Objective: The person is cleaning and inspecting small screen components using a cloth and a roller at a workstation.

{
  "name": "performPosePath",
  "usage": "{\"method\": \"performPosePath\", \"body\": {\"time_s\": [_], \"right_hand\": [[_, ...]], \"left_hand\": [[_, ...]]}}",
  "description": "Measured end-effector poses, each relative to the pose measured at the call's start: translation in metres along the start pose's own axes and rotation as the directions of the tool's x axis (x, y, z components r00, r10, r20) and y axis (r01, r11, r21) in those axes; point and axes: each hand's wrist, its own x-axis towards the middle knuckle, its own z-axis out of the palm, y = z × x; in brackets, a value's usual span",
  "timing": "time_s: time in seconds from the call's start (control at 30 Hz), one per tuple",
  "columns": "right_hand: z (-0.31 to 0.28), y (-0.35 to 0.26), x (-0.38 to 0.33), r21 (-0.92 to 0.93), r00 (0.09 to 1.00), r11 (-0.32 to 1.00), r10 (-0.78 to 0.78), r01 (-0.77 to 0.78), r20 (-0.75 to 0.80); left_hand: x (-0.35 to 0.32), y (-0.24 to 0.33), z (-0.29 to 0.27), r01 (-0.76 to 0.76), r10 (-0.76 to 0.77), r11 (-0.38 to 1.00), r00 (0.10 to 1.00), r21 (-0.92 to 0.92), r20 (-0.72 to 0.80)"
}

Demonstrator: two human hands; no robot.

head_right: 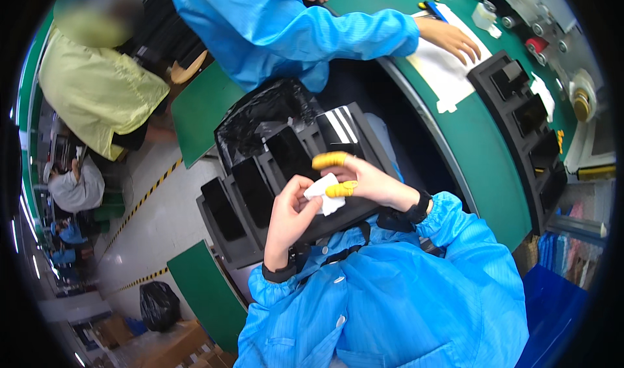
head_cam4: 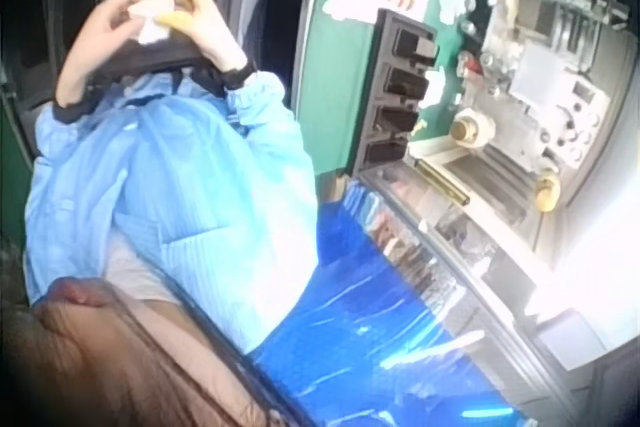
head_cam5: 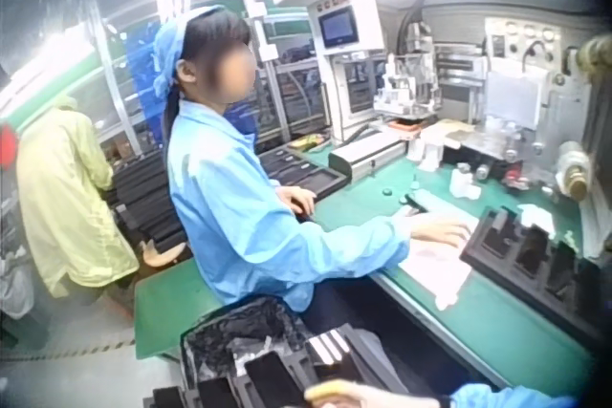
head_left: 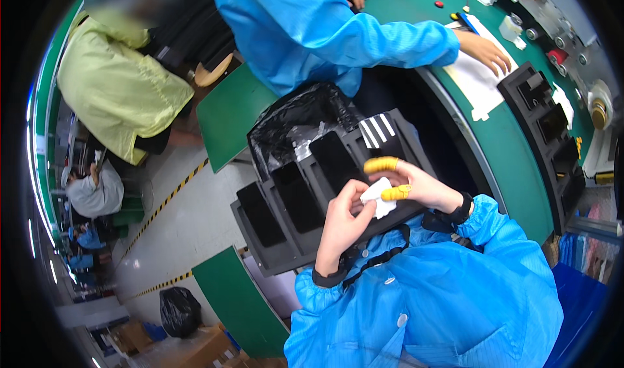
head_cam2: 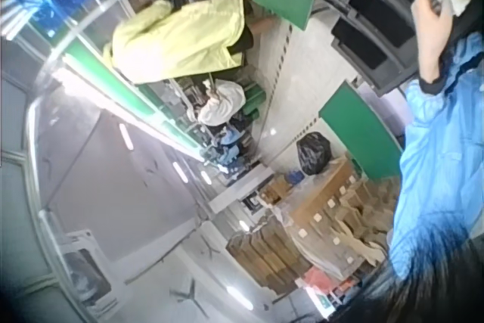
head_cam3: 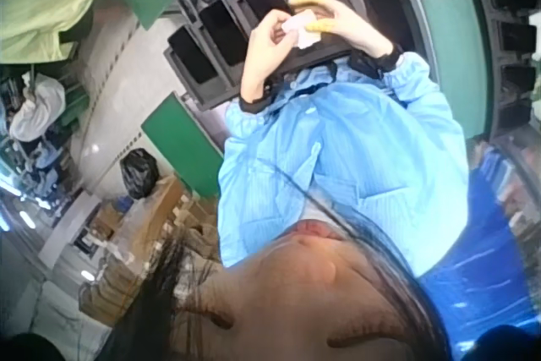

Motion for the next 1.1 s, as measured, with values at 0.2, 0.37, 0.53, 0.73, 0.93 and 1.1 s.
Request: {"method": "performPosePath", "body": {"time_s": [0.2, 0.37, 0.53, 0.73, 0.93, 1.1], "right_hand": [[-0.042, -0.015, -0.068, -0.008, 0.974, 0.999, 0.039, -0.042, -0.221], [-0.061, -0.081, -0.145, -0.163, 0.862, 0.976, 0.041, -0.142, -0.506], [-0.041, -0.158, -0.232, -0.379, 0.831, 0.919, -0.13, -0.103, -0.541], [-0.152, -0.222, -0.255, -0.669, 0.49, 0.732, -0.538, -0.13, -0.685], [-0.392, -0.288, -0.166, -0.873, 0.313, 0.415, -0.819, -0.255, -0.481], [-0.478, -0.298, -0.091, -0.876, 0.291, 0.271, -0.868, -0.4, -0.402]], "left_hand": [[0.011, -0.003, 0.032, 0.01, -0.017, 0.978, 0.999, 0.207, 0.035], [0.016, -0.003, 0.047, -0.004, -0.024, 0.941, 0.997, 0.338, 0.077], [0.033, 0.014, 0.075, -0.092, 0.015, 0.889, 0.985, 0.448, 0.172], [0.043, 0.018, 0.091, -0.092, -0.011, 0.879, 0.977, 0.467, 0.212], [0.048, 0.019, 0.097, -0.067, -0.023, 0.842, 0.987, 0.535, 0.16], [0.045, 0.037, 0.106, 0.065, -0.083, 0.851, 0.996, 0.521, 0.012]]}}
